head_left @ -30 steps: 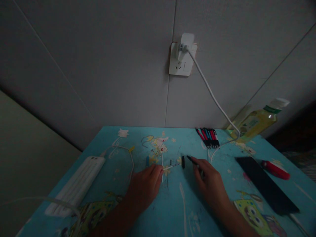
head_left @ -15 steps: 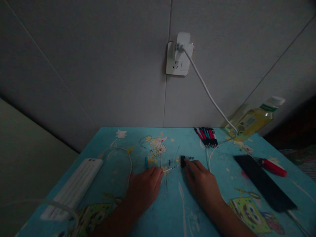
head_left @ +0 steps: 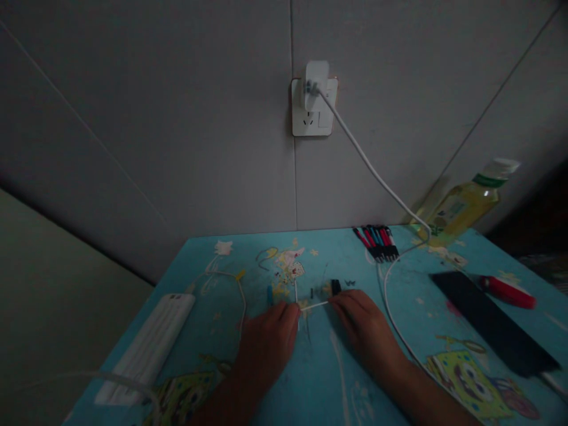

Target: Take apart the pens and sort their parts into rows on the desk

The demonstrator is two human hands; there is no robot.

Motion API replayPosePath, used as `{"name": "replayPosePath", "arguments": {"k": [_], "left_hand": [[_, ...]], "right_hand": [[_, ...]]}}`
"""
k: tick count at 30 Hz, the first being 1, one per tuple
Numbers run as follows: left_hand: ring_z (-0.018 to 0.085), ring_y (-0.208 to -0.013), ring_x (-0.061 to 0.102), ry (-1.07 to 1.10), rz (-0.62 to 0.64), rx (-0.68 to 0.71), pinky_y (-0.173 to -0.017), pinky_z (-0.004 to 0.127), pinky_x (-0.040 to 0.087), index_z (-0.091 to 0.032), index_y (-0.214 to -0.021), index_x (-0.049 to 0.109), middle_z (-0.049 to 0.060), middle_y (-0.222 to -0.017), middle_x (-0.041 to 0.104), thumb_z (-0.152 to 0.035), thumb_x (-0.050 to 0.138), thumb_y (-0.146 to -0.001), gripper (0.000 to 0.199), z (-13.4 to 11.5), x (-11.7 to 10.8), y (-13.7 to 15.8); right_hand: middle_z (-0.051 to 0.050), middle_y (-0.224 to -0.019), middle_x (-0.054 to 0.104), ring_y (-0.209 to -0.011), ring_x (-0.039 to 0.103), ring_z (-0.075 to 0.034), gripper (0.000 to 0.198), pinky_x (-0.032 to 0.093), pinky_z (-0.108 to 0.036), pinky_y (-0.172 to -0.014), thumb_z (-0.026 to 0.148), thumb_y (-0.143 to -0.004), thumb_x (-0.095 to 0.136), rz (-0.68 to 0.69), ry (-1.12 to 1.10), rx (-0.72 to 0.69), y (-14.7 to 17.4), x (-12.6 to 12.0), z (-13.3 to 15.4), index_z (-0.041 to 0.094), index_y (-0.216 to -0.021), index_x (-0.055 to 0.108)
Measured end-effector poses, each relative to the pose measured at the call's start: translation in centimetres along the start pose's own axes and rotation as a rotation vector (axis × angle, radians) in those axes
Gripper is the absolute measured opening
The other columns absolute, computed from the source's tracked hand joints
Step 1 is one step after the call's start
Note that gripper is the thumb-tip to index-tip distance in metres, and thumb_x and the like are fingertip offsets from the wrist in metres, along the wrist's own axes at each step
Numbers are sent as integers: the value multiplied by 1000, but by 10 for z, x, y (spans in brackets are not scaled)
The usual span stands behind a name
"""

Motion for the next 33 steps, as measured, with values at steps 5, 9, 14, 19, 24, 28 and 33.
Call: {"name": "replayPosePath", "arguments": {"k": [5,9,14,19,24,28,33], "left_hand": [[18,-66,66,-126,27,-61,-51,24,43,-21,-105,58,3,-79,66,-15,47,-95,16,17,6,0],[19,-64,67,-184,158,-149,-49,25,43,-24,-126,51,3,-86,66,-16,47,-95,32,27,12,1],[19,-64,67,-200,237,-182,-49,27,45,-27,-121,54,4,-99,64,-12,45,-94,31,26,8,0],[18,-70,68,-115,189,-182,-54,26,48,-28,-119,57,3,-103,64,-13,44,-96,30,23,6,0],[16,-76,69,2,128,-129,-63,25,51,-26,-120,58,3,-101,65,-14,43,-98,30,14,7,1],[17,-73,69,64,109,-48,-63,27,52,-26,-120,59,3,-101,66,-13,46,-95,31,-2,4,3],[16,-68,67,105,66,49,-59,29,51,-30,-134,49,1,-101,67,-11,46,-94,44,-17,-3,7]], "right_hand": [[-10,-99,67,-92,63,-22,21,51,-38,-87,23,-99,49,-4,108,20,-1,4,-3,19,-110,65],[-9,-92,67,-86,62,-21,18,49,-35,-84,22,-98,51,6,244,-12,-7,17,2,19,-104,69],[-6,-86,66,-82,60,-20,16,44,-34,-81,22,-97,54,14,365,-26,-20,31,7,21,-96,70],[-6,-92,68,-86,61,-23,16,42,-38,-84,28,-95,59,4,404,-24,-24,30,10,23,-107,68],[-7,-95,69,-86,62,-22,24,42,-37,-81,23,-98,52,-14,271,-109,-15,23,25,23,-118,64],[-7,-99,68,-88,62,-21,38,45,-37,-84,18,-98,49,19,153,-211,-8,28,38,22,-136,52],[-8,-108,68,-95,62,-23,31,45,-39,-87,15,-96,50,-41,112,-176,-8,21,26,22,-126,57]]}}
Point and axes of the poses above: each hand's wrist, its own y-axis away from the middle knuckle, its own x-axis out of the palm, z = x × y, the point moved 8 cm from there along -y, towards the middle knuckle
